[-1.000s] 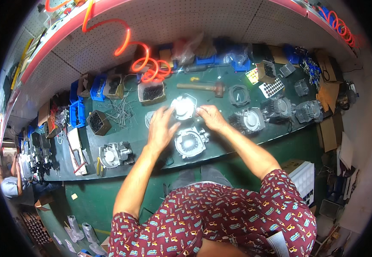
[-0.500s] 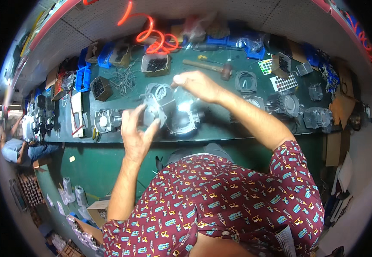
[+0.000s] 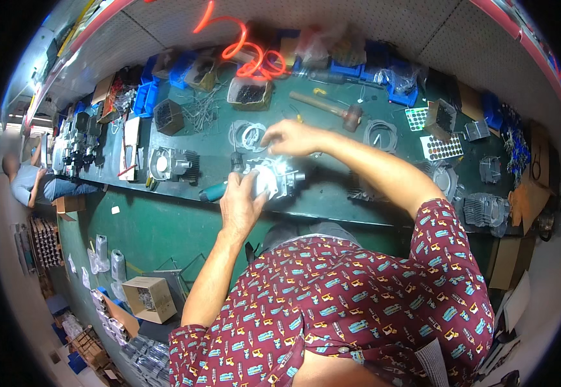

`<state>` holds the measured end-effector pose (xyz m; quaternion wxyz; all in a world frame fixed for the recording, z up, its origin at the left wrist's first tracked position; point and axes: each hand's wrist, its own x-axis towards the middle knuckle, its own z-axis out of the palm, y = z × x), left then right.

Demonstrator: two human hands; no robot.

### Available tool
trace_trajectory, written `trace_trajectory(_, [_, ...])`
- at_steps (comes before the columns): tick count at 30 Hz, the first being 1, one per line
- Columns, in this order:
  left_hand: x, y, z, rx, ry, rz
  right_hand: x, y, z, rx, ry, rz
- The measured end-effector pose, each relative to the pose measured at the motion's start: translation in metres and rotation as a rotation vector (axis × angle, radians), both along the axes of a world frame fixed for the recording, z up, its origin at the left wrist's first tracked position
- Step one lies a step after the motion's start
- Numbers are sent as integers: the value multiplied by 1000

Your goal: The person retrieves a metal component from a box and returns to a workbench. They use a cordless drill to fasten screws into the component, repeatedly picking up screws and tightening them into place.

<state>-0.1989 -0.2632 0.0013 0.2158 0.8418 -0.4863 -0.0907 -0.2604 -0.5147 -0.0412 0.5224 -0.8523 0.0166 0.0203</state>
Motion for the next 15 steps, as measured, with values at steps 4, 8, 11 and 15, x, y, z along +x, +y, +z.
trace_trajectory(4, [2,-11,-14,87,33,-2,14,6,-18,-111,-77,71])
trace_trajectory(8, [1,-18,-25,115,31,-32,27,10,-35,-183,-77,158])
trace_trajectory(11, [0,-19,-32,127,41,-34,34,11,-37,-219,-76,239])
trace_trajectory(15, [0,-20,-33,109,41,-50,38,5,-40,-199,-65,281])
